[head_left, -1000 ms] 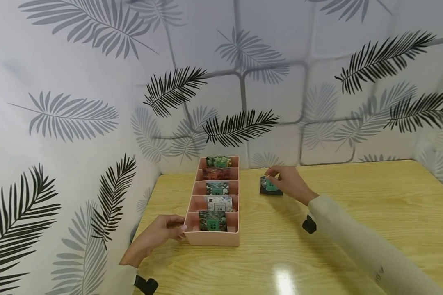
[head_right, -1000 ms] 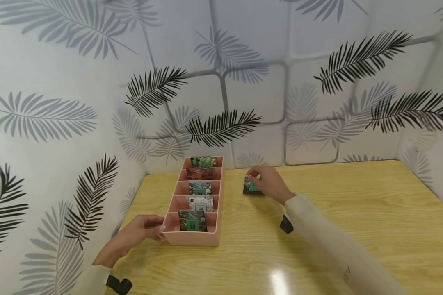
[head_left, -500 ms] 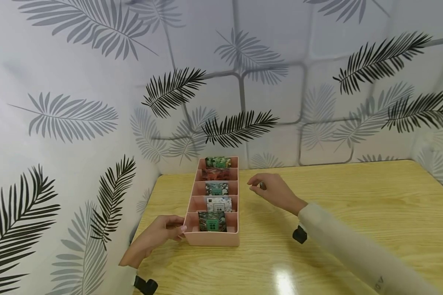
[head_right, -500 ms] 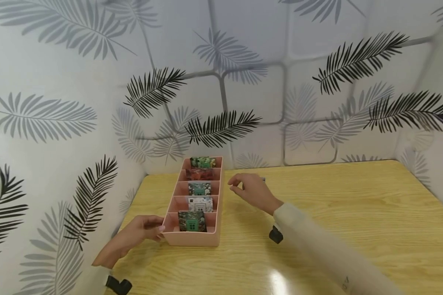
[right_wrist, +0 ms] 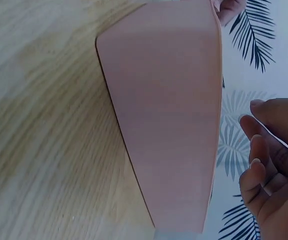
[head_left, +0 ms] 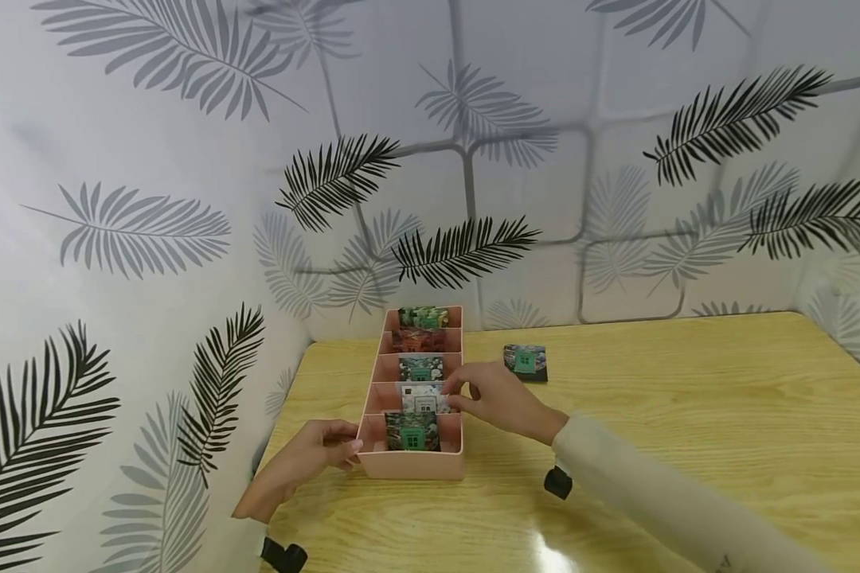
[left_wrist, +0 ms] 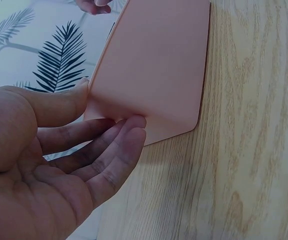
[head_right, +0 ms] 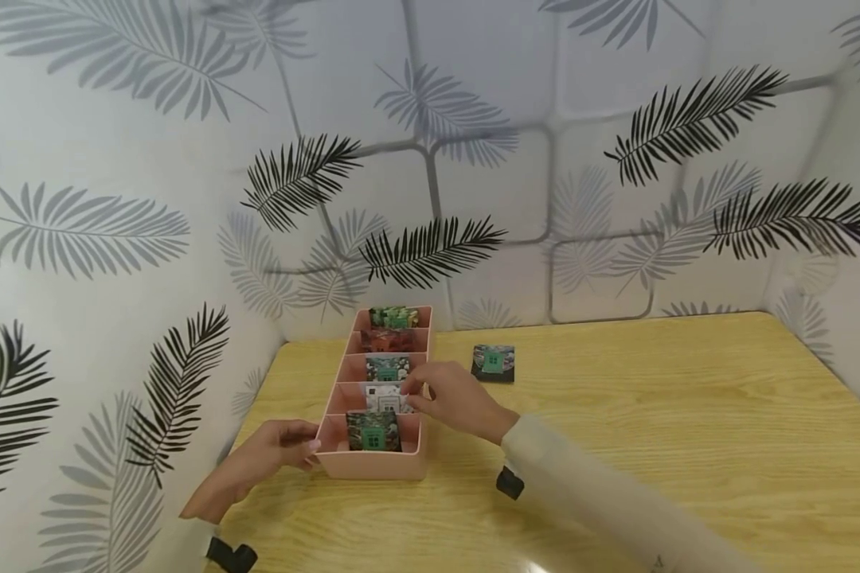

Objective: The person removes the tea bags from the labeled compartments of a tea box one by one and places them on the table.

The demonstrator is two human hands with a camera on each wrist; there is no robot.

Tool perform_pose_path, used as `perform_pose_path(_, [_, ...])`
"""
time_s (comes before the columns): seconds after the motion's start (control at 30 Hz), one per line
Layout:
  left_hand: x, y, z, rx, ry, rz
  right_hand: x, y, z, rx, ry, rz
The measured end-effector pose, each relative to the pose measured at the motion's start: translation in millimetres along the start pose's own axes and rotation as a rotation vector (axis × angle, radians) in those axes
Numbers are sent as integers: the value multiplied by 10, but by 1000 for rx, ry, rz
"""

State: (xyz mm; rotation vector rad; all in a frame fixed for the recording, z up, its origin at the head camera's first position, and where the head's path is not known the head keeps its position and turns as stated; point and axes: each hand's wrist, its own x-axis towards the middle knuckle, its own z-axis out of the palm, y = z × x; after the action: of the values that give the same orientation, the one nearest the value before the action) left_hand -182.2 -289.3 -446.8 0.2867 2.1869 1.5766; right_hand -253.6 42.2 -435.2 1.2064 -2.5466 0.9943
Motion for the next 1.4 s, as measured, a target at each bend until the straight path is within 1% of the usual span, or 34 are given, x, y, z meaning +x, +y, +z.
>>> perform_pose_path(0.17, [-5, -8, -5, 4, 4, 5, 6, -93, 95, 2, -38, -47])
perform_pose_path(0.47, [-9, 2, 2, 7, 5, 11, 13, -196, 176, -74, -106, -56])
perform_pose_path(0.73, [-8, 13, 8, 16, 9, 8, 17, -208, 223, -135, -119, -48])
perform_pose_path(0.9, [-7, 4, 3, 20, 11, 0, 12, -212, 266, -164, -103, -36])
perform_pose_path(1.03, [-6, 1, -1, 16, 10, 0, 7, -223, 284, -168, -78, -26])
perform_pose_path(1.17, [-18, -2, -2, 9, 12, -6, 2, -218, 312, -153, -69, -23])
perform_pose_path(1.27, [-19, -4, 0, 9, 10, -1, -1, -214, 329, -153, -55, -15])
perform_pose_path(1.4, [-6, -8, 3, 8, 8, 8, -9, -224, 332, -185, -27, 0])
